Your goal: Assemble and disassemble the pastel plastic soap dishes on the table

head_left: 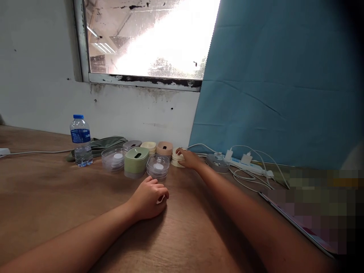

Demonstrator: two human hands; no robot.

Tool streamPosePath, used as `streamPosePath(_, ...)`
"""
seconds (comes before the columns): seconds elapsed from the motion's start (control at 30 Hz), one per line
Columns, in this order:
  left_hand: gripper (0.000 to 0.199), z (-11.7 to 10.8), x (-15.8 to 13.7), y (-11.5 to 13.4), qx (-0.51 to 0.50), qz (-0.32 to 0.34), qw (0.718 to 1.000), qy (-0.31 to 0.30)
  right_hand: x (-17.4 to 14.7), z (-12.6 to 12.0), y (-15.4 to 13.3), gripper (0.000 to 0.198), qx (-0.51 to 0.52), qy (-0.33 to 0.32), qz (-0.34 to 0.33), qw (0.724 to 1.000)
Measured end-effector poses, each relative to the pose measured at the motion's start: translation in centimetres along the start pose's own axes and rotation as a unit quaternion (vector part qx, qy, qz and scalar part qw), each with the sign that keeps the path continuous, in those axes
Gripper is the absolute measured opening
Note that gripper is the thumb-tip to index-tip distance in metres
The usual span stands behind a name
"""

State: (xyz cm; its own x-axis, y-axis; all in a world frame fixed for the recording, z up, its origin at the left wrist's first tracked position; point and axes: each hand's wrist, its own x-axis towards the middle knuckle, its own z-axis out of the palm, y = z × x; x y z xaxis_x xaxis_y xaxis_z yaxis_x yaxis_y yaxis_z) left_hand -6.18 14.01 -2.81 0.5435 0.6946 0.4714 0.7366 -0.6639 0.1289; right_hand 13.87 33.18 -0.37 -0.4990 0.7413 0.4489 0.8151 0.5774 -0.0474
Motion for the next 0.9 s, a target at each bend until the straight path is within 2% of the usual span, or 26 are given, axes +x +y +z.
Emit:
streamPosePath(0.1, 0.011, -0.2, -0.1, 0.0, -0.005, -0.008, 1.000, 0.009, -1.2, -0.5, 1.6, 0.032, -0.014, 0.074, 0.065, 0.995)
streamPosePath(0.23, 0.010, -0.2, -0.2, 0.1, -0.017, -0.019, 0.999, 0.020, -4.7, -0.7, 5.9, 0.046, -0.044, 0.157, 0.236, 0.958)
streamPosePath(0.3, 0.010, 0.0, -0.3, 0.2, -0.021, -0.018, 1.000, 0.016, -6.7, -0.4, 8.2, 0.054, -0.047, 0.153, 0.301, 0.940)
streamPosePath(0.4, 0.011, 0.2, -0.2, 0.2, -0.025, -0.017, 1.000, 0.010, -8.7, 0.0, 10.5, 0.060, -0.031, 0.114, 0.344, 0.932)
streamPosePath(0.53, 0.011, 0.0, -0.1, 0.2, -0.028, -0.021, 0.999, 0.003, -9.3, -0.1, 10.5, 0.059, -0.003, 0.094, 0.328, 0.940)
streamPosePath(0.7, 0.014, -0.3, -0.2, 0.2, -0.036, -0.023, 0.999, 0.009, -11.6, -1.3, 7.4, 0.045, 0.046, 0.111, 0.246, 0.962)
streamPosePath(0.77, 0.015, -0.1, -0.2, 0.7, -0.066, -0.029, 0.997, 0.020, -13.4, -1.8, 5.9, 0.042, 0.073, 0.114, 0.207, 0.969)
streamPosePath(0.9, 0.020, 1.7, 0.8, 2.9, -0.189, -0.094, 0.975, 0.063, -17.1, -2.6, 2.7, 0.037, 0.137, 0.116, 0.149, 0.972)
